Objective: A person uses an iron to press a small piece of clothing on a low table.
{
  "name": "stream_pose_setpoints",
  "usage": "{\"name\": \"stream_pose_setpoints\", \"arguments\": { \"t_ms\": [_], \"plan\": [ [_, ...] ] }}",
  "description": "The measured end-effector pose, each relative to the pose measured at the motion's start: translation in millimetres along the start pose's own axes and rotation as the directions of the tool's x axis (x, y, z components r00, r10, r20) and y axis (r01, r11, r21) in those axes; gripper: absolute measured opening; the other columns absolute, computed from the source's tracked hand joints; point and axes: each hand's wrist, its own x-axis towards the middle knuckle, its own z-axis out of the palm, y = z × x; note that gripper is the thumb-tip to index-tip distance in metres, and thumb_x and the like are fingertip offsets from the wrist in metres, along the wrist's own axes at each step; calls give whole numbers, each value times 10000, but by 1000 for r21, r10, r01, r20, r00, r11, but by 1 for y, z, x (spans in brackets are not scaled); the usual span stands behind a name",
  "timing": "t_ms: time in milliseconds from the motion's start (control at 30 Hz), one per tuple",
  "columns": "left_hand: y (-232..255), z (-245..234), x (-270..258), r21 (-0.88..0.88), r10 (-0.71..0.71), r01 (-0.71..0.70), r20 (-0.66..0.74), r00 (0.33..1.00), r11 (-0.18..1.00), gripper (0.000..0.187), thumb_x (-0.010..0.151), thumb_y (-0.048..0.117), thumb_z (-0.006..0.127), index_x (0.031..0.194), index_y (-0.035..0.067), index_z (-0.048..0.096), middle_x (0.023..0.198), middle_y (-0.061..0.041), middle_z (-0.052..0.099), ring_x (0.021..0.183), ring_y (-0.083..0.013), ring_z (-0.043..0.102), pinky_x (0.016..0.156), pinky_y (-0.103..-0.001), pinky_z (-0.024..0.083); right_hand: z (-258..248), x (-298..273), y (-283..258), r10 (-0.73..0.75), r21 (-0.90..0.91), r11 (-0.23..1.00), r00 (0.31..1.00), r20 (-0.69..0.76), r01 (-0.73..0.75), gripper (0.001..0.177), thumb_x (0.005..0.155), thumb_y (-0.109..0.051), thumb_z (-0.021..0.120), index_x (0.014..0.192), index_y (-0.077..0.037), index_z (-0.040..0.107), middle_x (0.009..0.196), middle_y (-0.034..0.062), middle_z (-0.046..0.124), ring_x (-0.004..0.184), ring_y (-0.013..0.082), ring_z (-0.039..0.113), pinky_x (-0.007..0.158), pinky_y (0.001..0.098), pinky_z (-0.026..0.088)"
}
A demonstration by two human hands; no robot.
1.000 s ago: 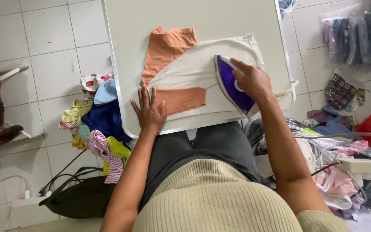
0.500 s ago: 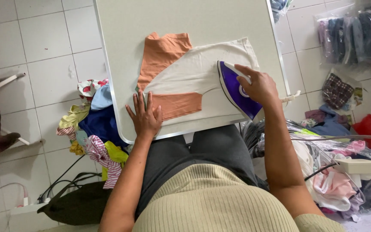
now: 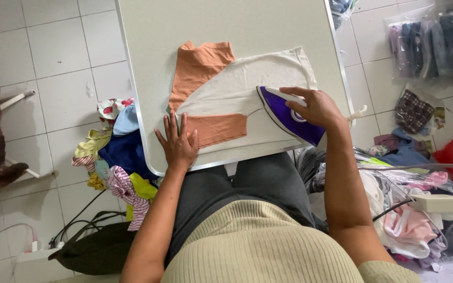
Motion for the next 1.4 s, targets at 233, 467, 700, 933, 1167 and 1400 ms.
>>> {"name": "stream_pose_setpoints", "arguments": {
  "t_ms": [233, 467, 700, 933, 1167, 1400],
  "plan": [
    [1, -2, -1, -6, -10, 10, 17, 1000, 1000, 652, 990, 468, 448, 1575, 180, 424, 1660, -211, 283, 1534, -419, 250, 1143, -751, 106, 0, 0, 3, -25, -31, 999, 1000, 6, 25, 463, 924, -388, 646, 1381, -462, 623, 653, 211, 622, 818, 476, 642, 865, 571, 527],
    [3, -5, -1, -5, -10, 10, 22, 1000, 1000, 643, 995, 461, 445, 1572, 177, 428, 1655, -212, 291, 1528, -423, 259, 1139, -751, 125, 5, 0, 8, -19, -39, 999, 1000, -23, 18, 468, 916, -428, 672, 1382, -448, 628, 738, 234, 682, 908, 488, 668, 894, 577, 519],
    [4, -7, -1, -7, -17, 17, 40, 999, 1000, 644, 998, 468, 433, 1569, 171, 434, 1655, -215, 292, 1532, -424, 249, 1140, -752, 114, 8, 5, 11, -17, -8, 1000, 1000, -26, 16, 396, 965, -454, 623, 1361, -452, 645, 550, 218, 550, 784, 469, 645, 869, 547, 526],
    [5, -7, -1, -14, -20, 21, 44, 999, 1000, 643, 1001, 480, 412, 1571, 182, 434, 1660, -210, 284, 1538, -420, 240, 1143, -746, 107, 5, 3, 7, 6, -11, 1000, 999, -50, -6, 407, 965, -474, 626, 1372, -469, 634, 642, 193, 641, 825, 462, 659, 861, 556, 518],
    [3, -6, -1, -11, -22, 22, 44, 999, 1000, 638, 1005, 482, 412, 1571, 188, 434, 1663, -206, 281, 1539, -418, 236, 1143, -748, 105, 5, 2, 4, 29, -38, 999, 999, -43, -30, 416, 977, -479, 594, 1391, -455, 623, 616, 89, 663, 824, 408, 668, 852, 527, 527],
    [3, -5, -1, -10, -26, 26, 40, 999, 1000, 643, 1001, 480, 420, 1575, 191, 430, 1667, -206, 271, 1541, -418, 232, 1144, -747, 104, 2, -1, -6, 21, -12, 1000, 998, -65, -22, 398, 988, -413, 611, 1383, -455, 629, 758, 209, 701, 879, 483, 660, 887, 575, 511]
  ]
}}
